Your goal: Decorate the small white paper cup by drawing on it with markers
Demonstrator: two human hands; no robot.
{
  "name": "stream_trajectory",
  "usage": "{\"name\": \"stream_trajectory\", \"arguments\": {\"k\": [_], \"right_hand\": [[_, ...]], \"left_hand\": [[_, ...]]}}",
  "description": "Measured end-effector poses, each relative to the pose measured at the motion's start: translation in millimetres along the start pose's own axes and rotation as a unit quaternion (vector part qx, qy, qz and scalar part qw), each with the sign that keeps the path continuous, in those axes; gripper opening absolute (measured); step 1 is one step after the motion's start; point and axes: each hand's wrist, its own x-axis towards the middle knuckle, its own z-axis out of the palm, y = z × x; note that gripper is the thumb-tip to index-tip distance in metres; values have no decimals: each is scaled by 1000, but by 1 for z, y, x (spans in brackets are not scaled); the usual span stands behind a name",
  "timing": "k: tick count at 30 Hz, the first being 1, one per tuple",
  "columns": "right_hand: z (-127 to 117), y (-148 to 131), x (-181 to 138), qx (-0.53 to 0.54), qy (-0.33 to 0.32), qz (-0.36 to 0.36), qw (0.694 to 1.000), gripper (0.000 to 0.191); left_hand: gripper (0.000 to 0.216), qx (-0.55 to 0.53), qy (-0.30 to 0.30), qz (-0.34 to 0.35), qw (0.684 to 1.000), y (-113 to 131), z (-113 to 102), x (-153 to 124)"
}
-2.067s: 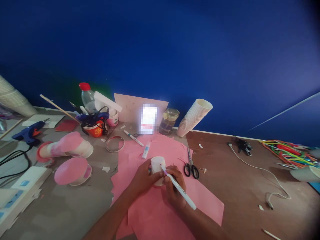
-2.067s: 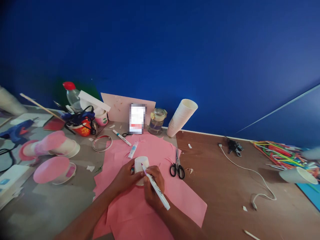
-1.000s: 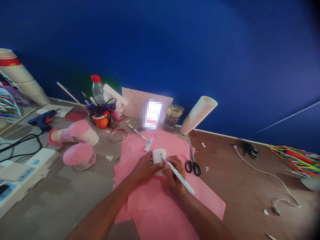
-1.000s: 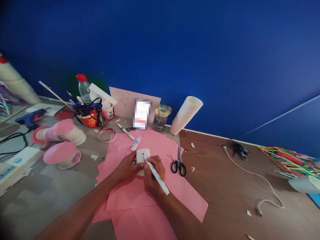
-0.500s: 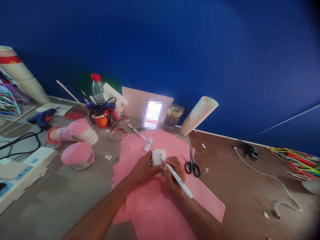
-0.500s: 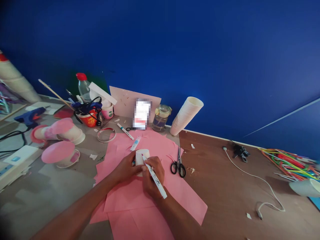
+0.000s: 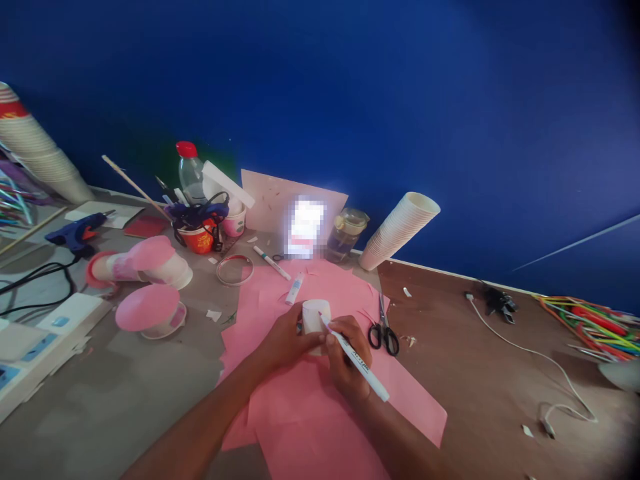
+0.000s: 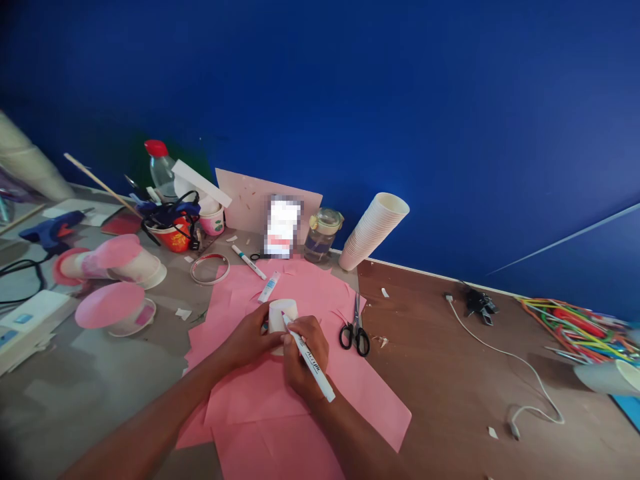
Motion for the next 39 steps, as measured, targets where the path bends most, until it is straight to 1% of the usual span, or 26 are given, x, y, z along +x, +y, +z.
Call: {"name": "stream_trajectory", "arguments": {"k": [17,22,33,39], "right_hand": [[-1,-3,2,-17,-6,-12,1000,20],[-1,-2,1,-25,-7,-9,1000,17],[-1,0,1,-37,-6,-14,999,18],[-1,-1,1,-50,-5,-10,999,16]], "left_hand": [[61,7,2,9,1000,0,0,-1],[61,-11,-5,13,1000,-3,1,0],[63,-19,-4,8,1000,-1,1,-1],[60,-16,-1,4,1000,1,1,-2]]}}
